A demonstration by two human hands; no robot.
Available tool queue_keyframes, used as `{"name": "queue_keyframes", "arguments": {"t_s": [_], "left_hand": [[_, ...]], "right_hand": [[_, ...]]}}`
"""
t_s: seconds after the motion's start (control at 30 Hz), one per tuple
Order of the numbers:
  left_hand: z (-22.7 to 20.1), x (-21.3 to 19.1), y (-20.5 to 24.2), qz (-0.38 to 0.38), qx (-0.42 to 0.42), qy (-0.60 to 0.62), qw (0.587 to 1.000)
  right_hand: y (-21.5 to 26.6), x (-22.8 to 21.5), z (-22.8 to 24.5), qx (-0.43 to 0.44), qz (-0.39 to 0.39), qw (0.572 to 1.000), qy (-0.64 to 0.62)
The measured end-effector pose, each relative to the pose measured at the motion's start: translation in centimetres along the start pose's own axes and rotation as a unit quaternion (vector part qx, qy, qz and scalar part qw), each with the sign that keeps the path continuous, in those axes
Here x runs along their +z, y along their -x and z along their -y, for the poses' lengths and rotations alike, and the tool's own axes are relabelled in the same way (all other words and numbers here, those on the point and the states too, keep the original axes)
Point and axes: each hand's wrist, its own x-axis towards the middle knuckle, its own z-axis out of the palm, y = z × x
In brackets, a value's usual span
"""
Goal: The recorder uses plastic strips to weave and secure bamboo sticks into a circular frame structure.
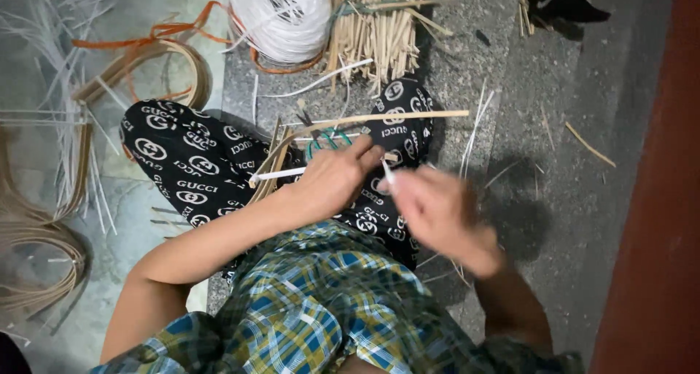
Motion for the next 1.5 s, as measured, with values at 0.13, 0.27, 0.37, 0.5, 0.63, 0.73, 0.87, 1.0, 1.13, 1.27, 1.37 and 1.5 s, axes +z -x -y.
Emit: {"name": "queue_keyframes", "arguments": {"t_s": [0.13,0.27,0.37,0.5,0.63,0.73,0.87,1.0,1.13,1.27,1.37,1.5], "left_hand": [[-1.0,0.0,0.8,0.019,0.026,-0.007,0.999],[-0.3,-1.0,1.4,-0.032,0.036,0.025,0.999],[0.3,-1.5,1.3,-0.068,0.015,0.062,0.996],[0.1,-0.9,1.1,-0.052,-0.021,0.11,0.992],[0.8,-0.6,0.8,0.011,-0.121,0.18,0.976],[1.6,0.4,0.6,0.02,-0.164,0.213,0.963],[2.5,0.9,0.5,0.035,-0.215,0.253,0.942],[3.0,0.8,0.6,0.017,-0.17,0.293,0.941],[2.8,0.9,1.1,0.031,-0.146,0.316,0.937],[1.5,0.2,0.9,0.058,-0.103,0.242,0.963],[1.2,-0.2,1.3,0.026,-0.121,0.262,0.957],[1.9,0.0,0.9,-0.018,-0.139,0.217,0.966]], "right_hand": [[-3.2,-1.2,-4.7,0.08,-0.043,0.992,-0.082],[-0.9,5.9,-17.4,0.242,-0.01,0.888,-0.392],[4.5,10.9,-16.6,0.352,0.018,0.798,-0.489],[9.6,11.8,-13.5,0.341,0.073,0.748,-0.565],[8.6,9.2,-13.0,0.284,0.129,0.852,-0.422],[4.6,6.1,-10.0,0.216,0.093,0.905,-0.355],[2.0,5.8,-6.7,0.195,-0.026,0.931,-0.307],[1.7,6.3,-6.3,0.132,-0.054,0.984,-0.109],[0.7,6.3,-8.2,0.003,-0.103,0.995,0.0],[-0.9,5.8,-9.4,-0.149,-0.148,0.978,0.021],[1.9,12.0,-17.8,-0.055,-0.138,0.987,0.063],[3.4,11.8,-9.8,0.033,-0.144,0.984,-0.097]]}}
